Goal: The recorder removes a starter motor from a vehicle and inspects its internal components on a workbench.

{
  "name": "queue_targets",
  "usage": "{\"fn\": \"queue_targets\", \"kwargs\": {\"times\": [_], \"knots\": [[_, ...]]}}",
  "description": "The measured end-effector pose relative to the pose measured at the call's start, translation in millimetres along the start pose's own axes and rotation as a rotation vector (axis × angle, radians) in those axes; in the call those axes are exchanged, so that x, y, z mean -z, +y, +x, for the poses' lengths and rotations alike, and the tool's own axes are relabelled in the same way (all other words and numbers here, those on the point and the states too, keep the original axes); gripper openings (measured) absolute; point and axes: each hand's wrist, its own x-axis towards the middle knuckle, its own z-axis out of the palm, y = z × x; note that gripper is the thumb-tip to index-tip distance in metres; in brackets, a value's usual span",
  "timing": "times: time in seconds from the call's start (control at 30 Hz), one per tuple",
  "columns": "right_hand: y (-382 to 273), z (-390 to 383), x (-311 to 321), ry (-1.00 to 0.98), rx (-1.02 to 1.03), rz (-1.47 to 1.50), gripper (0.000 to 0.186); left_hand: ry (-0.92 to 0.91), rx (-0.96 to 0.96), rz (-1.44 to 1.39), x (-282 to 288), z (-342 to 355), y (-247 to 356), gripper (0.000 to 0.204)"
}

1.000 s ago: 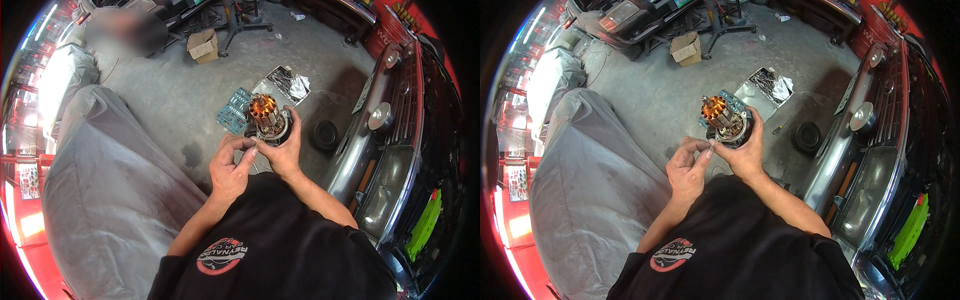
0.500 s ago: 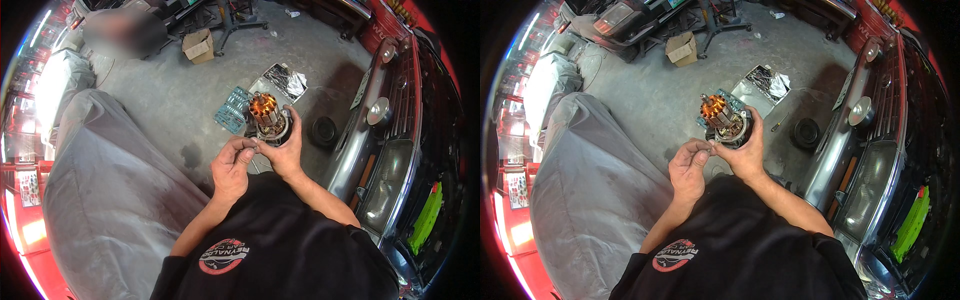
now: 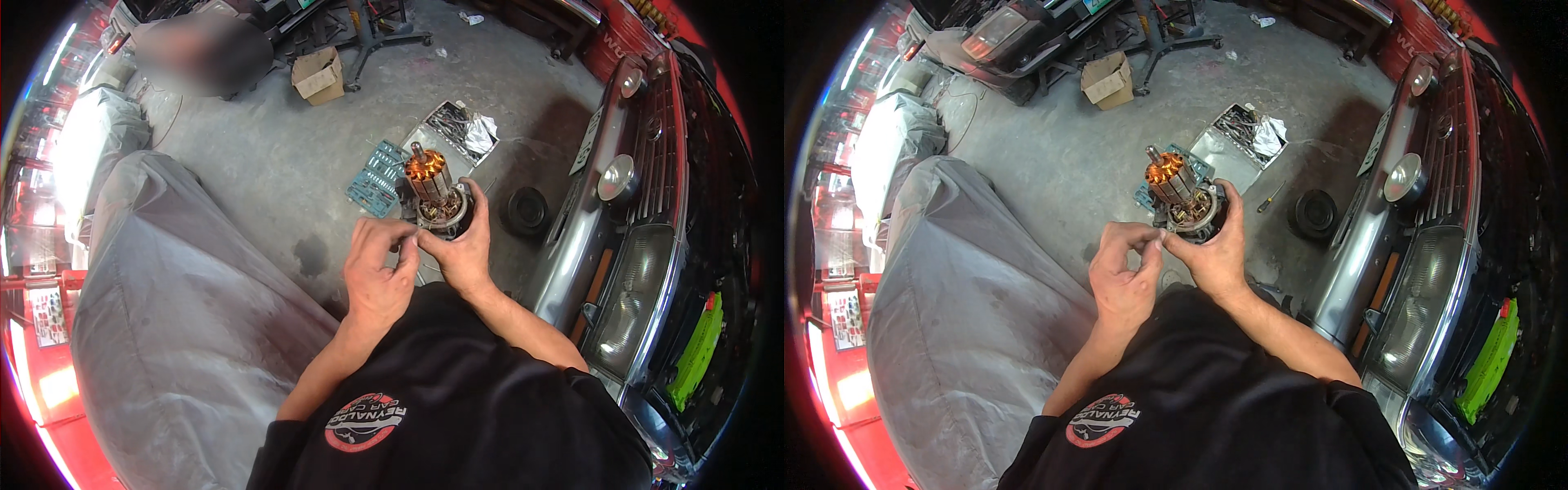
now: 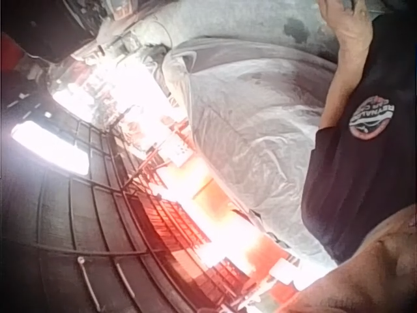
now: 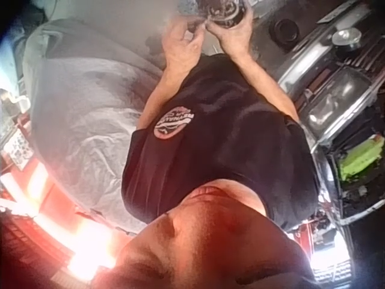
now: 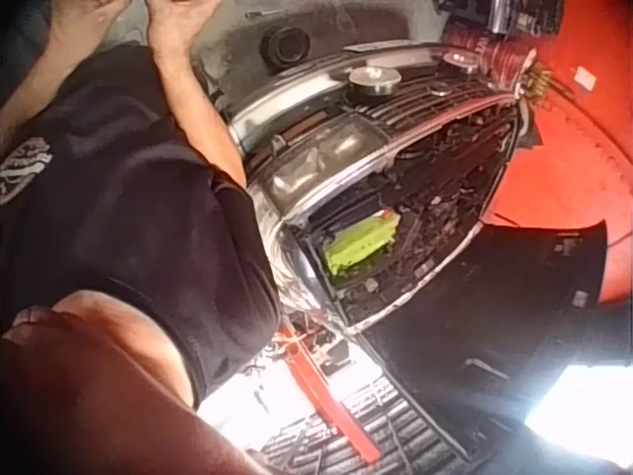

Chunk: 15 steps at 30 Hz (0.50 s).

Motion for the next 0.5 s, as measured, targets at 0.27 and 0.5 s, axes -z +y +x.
{"fn": "queue_targets", "kwargs": {"times": [0.27,0.5], "knots": [[11,2,4,-0.041,0.017,0.086,0.111,0.038,-0.201,0.162,-9,10,7,0.028],[12,7,3,-0.070,0.082,0.190,0.111,0.033,-0.272,0.187,-20,19,3,0.031]]}}
